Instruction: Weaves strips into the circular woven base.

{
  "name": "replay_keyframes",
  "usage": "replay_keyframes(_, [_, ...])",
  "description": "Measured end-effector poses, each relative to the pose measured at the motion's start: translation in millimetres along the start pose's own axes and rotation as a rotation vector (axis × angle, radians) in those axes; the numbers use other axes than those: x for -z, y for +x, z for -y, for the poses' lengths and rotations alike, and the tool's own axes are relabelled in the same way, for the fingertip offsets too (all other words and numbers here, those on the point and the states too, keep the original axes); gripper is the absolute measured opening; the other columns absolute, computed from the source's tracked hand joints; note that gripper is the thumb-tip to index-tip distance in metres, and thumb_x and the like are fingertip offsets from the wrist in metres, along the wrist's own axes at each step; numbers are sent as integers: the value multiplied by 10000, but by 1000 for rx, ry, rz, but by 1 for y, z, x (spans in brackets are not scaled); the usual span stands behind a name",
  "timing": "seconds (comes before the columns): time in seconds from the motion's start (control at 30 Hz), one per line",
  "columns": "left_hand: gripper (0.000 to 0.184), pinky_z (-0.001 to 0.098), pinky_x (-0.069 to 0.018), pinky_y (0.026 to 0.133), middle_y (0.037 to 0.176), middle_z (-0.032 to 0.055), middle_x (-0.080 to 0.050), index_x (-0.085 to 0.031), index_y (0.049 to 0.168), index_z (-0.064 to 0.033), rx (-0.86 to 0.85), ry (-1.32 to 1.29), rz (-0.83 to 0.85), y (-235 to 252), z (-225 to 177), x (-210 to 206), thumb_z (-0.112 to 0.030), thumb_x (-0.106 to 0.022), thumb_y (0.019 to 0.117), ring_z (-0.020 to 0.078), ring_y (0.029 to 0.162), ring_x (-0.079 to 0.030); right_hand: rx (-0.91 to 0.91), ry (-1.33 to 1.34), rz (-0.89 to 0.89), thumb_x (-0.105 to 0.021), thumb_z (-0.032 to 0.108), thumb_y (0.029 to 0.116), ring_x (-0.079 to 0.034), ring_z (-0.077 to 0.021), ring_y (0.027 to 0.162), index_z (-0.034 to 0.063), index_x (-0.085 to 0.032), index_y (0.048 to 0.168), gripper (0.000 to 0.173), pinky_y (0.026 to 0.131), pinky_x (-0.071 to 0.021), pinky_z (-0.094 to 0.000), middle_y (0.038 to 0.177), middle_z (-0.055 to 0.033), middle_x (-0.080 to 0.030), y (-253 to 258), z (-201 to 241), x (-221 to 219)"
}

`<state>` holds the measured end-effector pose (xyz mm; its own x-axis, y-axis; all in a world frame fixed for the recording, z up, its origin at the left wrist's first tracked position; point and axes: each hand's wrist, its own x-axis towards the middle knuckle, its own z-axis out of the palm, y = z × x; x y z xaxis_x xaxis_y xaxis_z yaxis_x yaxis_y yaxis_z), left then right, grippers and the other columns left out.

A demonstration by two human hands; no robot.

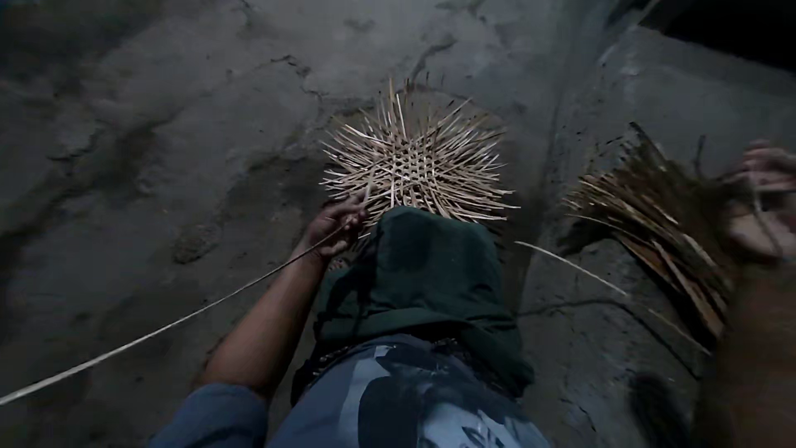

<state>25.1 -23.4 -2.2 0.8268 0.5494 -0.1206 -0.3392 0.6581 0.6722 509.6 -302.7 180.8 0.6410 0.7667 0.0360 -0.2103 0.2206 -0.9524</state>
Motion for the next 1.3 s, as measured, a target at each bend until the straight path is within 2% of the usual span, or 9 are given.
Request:
replay_keyframes(0.1, [506,129,-424,446,812,-24,-589,-469,1502,-237,130,271,2,4,21,-8,-170,-484,1001,-9,502,-464,-188,31,247,-397,284,1083,-563,53,675,176,-618,1180,264,626,-487,-91,833,113,-591,-22,-86,-44])
replay_keyframes(0.2, [561,153,-484,498,802,-16,-601,-402,1538,-273,282,454,21,3,26,-29,-114,-494,1008,7,535,-524,-507,-92,213,-469,199,1067,-577,-3,598,97,-627,1201,230,540,-515,-152,792,43,-637,-71,-167,-128])
replay_keyframes(0.27, [583,174,-503,498,833,14,-630,-364,1558,-257,365,495,46,1,29,-36,-62,-488,1023,31,554,-560,-682,-170,313,-523,99,1054,-665,-100,742,29,-520,1361,315,677,-581,-248,956,-56,-684,-99,-204,-169])
replay_keyframes(0.37, [637,243,-547,531,886,54,-634,-334,1576,-270,424,569,138,1,35,-29,-10,-503,1019,99,616,-611,-746,-232,351,-618,41,1001,-708,-178,795,-8,-518,1348,364,716,-621,-319,1009,-125,-693,-116,-233,-197])
replay_keyframes(0.53, [771,259,-513,493,821,106,-640,-280,1605,-352,427,683,163,5,33,-32,28,-538,985,136,572,-592,-699,-336,373,-659,44,982,-701,-159,751,1,-582,1299,329,677,-608,-291,962,-119,-708,-111,-237,-199])
replay_keyframes(0.67, [587,267,-511,500,1308,88,-654,-531,1490,-283,477,803,175,12,24,-39,28,-544,992,133,624,-610,-705,-316,404,-679,63,972,-665,-117,712,40,-566,1377,421,632,-561,-243,957,-103,-714,-101,-238,-189])
replay_keyframes(0.83, [573,233,-494,489,899,131,-669,-500,1511,-245,489,782,136,9,13,-42,17,-525,1002,112,551,-574,-715,-261,503,-631,81,997,-632,-75,723,85,-594,1392,397,641,-527,-206,1014,-76,-711,-84,-237,-182])
replay_keyframes(1.03, [599,268,-535,544,1070,116,-679,-457,1536,-326,511,877,150,-1,18,-31,-40,-562,1020,126,638,-617,-468,-566,488,-686,113,967,-699,-154,734,98,-544,1442,497,622,-596,-301,1043,-100,-728,-108,-244,-197])
replay_keyframes(1.3, [674,292,-535,565,1068,118,-683,-414,1570,-345,487,937,187,-2,20,-31,-24,-583,1003,133,624,-601,-430,-583,500,-672,118,976,-702,-156,736,126,-537,1464,507,612,-601,-310,1037,-86,-731,-112,-245,-196])
